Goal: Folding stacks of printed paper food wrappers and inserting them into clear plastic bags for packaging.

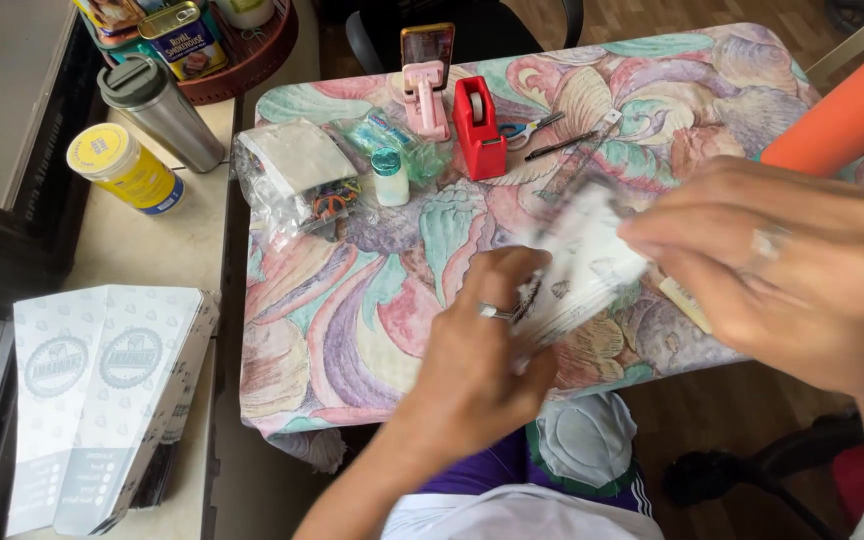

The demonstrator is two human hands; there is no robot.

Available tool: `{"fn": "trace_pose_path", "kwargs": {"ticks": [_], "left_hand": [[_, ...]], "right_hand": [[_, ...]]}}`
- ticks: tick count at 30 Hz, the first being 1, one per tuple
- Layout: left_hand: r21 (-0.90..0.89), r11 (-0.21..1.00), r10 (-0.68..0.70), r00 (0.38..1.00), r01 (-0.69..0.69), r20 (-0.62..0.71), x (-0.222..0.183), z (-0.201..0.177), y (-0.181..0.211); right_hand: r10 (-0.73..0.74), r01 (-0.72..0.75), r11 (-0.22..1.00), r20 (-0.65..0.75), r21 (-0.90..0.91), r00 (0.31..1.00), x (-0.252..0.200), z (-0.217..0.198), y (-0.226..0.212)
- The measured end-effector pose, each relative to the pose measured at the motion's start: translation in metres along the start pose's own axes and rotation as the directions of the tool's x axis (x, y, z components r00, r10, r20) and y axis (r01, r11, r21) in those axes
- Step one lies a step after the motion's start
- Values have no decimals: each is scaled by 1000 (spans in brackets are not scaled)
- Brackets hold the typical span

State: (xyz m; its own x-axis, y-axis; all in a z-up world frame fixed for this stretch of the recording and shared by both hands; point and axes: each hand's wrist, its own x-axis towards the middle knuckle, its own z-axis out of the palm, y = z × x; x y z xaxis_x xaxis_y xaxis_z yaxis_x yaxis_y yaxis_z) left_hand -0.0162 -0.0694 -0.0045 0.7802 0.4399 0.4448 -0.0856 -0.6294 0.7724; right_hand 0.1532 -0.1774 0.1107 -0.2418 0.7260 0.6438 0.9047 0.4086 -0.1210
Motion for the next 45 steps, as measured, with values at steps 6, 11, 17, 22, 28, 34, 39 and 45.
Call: {"fn": "trace_pose_path", "kwargs": {"ticks": [6, 11, 17, 22, 28, 34, 39, 45], "left_hand": [[-789, 594, 263, 889, 158, 376, 30, -37, -42], [-667, 743, 135, 988, -53, 73, 42, -50, -78], [-607, 746, 56, 934, -275, -354, 17, -107, -63], [-545, 825, 90, 987, -149, -133, 20, -68, -25], [-109, 984, -110, 968, 137, 228, 54, 13, -34], [-364, 931, 21, 1000, -15, 12, 46, 46, -115], [-432, 901, -8, 996, -31, -89, 26, 32, -146], [-506, 803, 81, 900, -314, -429, 24, 3, -119]], "right_hand": [[-268, 240, 958, 195, 153, 944, -25, -29, 11], [-288, 255, 940, 126, 225, 949, -21, -22, 24], [-274, 258, 952, 82, 166, 958, 5, -22, 16], [-97, 83, 986, 92, 147, 991, 24, -20, 10], [42, -44, 994, -22, -100, 999, 17, 4, 34], [-37, 39, 999, -53, 29, 998, 21, 52, 49], [-105, 94, 973, 41, 210, 994, 27, 94, 48], [-55, 51, 964, 9, 261, 998, 33, 120, 38]]}}
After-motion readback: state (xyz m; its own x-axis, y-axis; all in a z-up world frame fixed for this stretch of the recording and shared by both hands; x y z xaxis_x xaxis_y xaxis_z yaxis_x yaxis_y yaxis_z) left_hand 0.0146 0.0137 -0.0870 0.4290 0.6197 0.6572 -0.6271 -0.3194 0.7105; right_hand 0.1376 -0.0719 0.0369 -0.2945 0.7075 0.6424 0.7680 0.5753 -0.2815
